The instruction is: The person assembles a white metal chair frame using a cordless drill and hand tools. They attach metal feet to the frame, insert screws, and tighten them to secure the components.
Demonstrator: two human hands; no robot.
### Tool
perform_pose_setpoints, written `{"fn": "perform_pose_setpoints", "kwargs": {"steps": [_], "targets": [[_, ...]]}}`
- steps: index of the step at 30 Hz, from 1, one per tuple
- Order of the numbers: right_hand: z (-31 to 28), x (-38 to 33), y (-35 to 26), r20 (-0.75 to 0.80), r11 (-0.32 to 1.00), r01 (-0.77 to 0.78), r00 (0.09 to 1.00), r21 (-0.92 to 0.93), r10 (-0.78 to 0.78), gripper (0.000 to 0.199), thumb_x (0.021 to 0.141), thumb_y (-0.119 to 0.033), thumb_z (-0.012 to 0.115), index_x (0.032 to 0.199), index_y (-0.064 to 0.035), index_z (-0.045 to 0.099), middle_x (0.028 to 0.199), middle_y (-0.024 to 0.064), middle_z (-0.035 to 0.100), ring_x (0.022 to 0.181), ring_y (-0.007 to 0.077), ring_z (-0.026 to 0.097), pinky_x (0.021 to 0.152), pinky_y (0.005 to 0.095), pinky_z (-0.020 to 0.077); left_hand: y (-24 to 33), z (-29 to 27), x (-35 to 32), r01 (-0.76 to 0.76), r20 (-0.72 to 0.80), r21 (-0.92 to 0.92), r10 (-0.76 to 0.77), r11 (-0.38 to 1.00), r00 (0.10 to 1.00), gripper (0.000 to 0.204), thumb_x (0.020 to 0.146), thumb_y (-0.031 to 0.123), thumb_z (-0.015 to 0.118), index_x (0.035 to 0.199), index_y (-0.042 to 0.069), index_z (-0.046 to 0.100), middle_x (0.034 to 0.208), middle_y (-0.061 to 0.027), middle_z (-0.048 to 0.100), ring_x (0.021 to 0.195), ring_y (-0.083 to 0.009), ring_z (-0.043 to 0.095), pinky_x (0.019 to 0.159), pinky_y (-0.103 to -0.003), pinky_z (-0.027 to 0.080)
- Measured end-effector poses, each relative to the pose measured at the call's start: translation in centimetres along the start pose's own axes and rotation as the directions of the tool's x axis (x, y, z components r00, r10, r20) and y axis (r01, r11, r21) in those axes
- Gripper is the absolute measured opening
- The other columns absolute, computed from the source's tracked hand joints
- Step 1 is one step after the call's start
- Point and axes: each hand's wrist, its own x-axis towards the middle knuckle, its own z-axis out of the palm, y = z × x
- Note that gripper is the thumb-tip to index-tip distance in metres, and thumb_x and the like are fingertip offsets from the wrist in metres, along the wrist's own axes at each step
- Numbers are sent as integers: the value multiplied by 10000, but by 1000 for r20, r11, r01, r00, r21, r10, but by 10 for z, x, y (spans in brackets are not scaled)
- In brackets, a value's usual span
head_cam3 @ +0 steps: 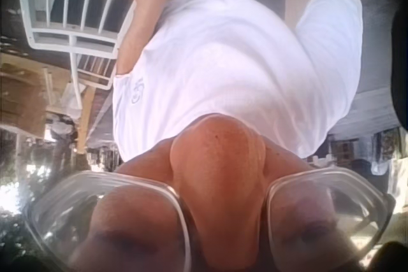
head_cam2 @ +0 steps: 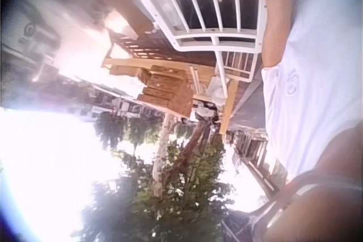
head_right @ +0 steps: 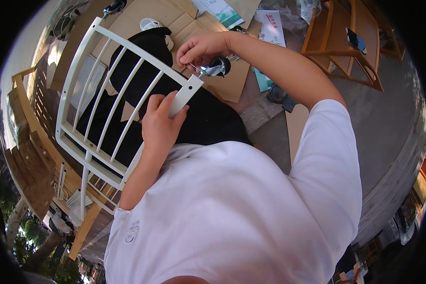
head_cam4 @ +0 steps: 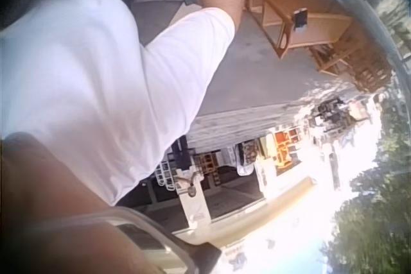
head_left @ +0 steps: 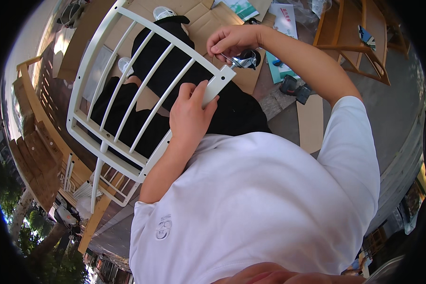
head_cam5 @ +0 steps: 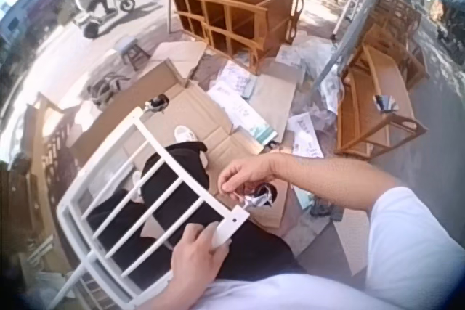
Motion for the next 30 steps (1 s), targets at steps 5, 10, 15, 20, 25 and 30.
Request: {"fn": "perform_pose_setpoints", "kwargs": {"steps": [5,10,15,20,25,30], "targets": [[-1,10,49,-20,950,163,986,266,-163,220,965,-208,678,1089,-26,675,845,50,705,725,132,686,687,259,559,0,2,-1,-11,-20,-6,11,1000,1000,414,825,199,860,1199,66,742,1028,-101,626,747,-282,682,683,-378,582],[15,18,86,-151,822,343,939,454,-309,196,939,-185,674,1060,-32,663,910,58,696,739,131,665,652,258,548,-1,5,-2,-7,-26,3,7,1000,1000,417,819,192,866,1200,75,746,1033,-98,636,771,-273,687,686,-375,584],[47,7,106,-337,651,463,886,601,-319,196,943,-196,672,1056,-37,654,888,46,667,772,144,652,620,263,531,0,7,-4,-1,-30,6,1,1000,1000,428,810,188,879,1202,79,748,1039,-97,648,807,-272,695,697,-374,587],[62,-1,104,-492,778,583,761,232,-423,245,1015,-234,632,1167,-44,665,961,59,668,897,122,632,834,266,504,3,6,-1,-14,-44,2,14,1000,999,421,810,179,878,1195,73,747,1039,-103,654,820,-277,695,708,-374,590],[59,-7,108,-382,719,658,619,-224,-686,191,996,-149,613,1154,-54,662,1257,113,644,1130,182,606,966,336,471,3,4,3,-17,-34,-21,16,1000,999,420,813,177,872,1196,65,742,1036,-108,654,823,-285,696,713,-378,590],[63,-3,118,-472,703,649,542,-290,-695,254,935,-95,676,1183,-40,670,1263,116,652,1110,183,616,963,343,482,4,1,3,-2,-25,-34,1,999,1000,420,814,181,868,1198,69,741,1038,-103,650,814,-285,694,716,-376,586]]}}
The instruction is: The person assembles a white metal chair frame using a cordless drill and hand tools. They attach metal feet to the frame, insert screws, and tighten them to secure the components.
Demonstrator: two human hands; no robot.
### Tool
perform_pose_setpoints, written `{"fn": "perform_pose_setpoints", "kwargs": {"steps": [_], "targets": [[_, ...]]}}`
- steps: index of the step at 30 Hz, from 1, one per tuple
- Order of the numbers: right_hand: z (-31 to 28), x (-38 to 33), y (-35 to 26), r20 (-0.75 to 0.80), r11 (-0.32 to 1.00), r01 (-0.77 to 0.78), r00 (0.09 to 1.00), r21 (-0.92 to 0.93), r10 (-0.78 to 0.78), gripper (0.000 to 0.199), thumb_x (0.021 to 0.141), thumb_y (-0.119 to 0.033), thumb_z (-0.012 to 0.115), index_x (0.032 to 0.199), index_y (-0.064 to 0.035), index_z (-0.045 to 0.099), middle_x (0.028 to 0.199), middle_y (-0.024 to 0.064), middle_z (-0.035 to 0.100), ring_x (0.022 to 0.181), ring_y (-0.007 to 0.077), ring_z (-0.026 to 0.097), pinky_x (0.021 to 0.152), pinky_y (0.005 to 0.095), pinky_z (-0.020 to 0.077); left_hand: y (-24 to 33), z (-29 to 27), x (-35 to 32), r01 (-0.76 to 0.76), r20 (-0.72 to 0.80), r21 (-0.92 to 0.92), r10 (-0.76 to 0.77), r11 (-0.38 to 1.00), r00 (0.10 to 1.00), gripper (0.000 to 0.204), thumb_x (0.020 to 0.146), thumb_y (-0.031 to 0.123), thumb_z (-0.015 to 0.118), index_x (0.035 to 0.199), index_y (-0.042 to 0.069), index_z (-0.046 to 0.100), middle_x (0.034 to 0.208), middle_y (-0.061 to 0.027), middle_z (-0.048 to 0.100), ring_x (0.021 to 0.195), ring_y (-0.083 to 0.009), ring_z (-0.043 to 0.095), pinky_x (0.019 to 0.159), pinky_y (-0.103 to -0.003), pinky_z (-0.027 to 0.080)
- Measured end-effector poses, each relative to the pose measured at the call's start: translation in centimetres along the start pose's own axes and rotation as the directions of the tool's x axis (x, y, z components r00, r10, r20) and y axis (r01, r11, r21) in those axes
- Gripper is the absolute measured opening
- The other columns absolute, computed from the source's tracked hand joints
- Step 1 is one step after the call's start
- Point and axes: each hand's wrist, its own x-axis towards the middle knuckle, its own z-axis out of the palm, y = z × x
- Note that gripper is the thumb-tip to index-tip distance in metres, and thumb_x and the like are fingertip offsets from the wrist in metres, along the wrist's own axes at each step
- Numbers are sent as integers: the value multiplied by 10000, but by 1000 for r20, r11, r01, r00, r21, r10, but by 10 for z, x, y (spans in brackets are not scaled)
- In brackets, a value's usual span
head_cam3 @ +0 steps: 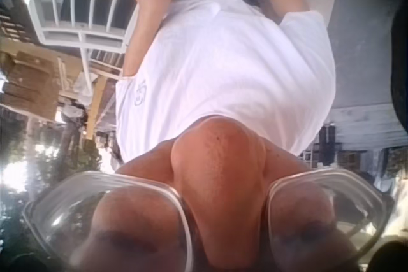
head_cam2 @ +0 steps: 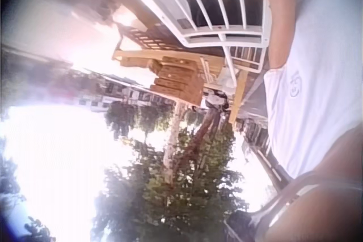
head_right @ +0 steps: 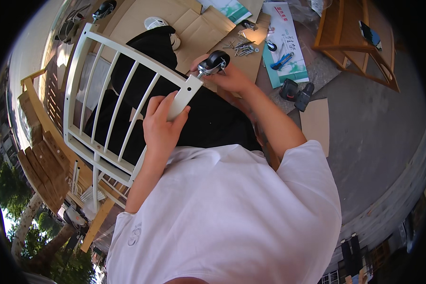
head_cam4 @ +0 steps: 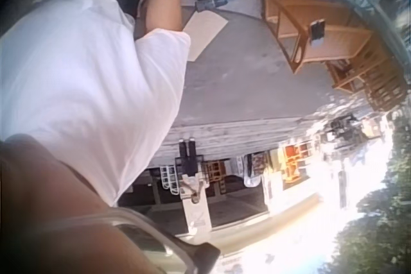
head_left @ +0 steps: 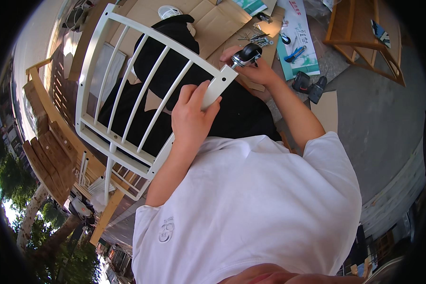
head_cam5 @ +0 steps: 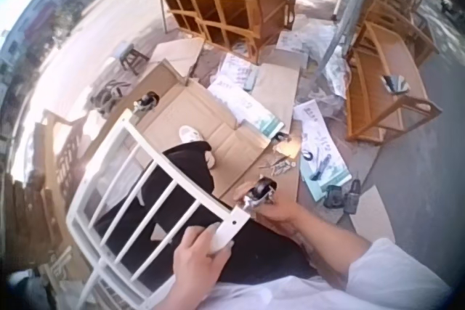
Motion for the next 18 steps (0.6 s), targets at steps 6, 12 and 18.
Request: {"fn": "perform_pose_setpoints", "kwargs": {"steps": [6,12,18], "targets": [[18,-26,5,-325,984,-167,936,-69,136,222,995,-138,696,1188,-32,665,1127,49,671,956,114,629,868,311,513,2,1,-1,6,-7,27,-6,1000,1000,425,817,199,865,1207,89,736,1052,-93,642,787,-288,688,707,-381,578],[44,-50,-57,-529,897,-379,822,-230,212,322,970,-101,723,1208,-10,526,1013,102,700,923,144,676,839,317,546,-1,3,0,-9,-45,63,12,998,999,425,825,214,858,1213,99,730,1055,-84,638,784,-287,690,698,-385,576],[57,-66,-85,-442,941,-236,890,-241,110,225,1001,-7,638,1144,-8,464,955,101,700,820,147,686,730,294,565,-2,-1,1,-43,-44,25,44,999,998,422,823,210,848,1209,105,715,1033,-68,616,793,-288,683,693,-392,567]]}}
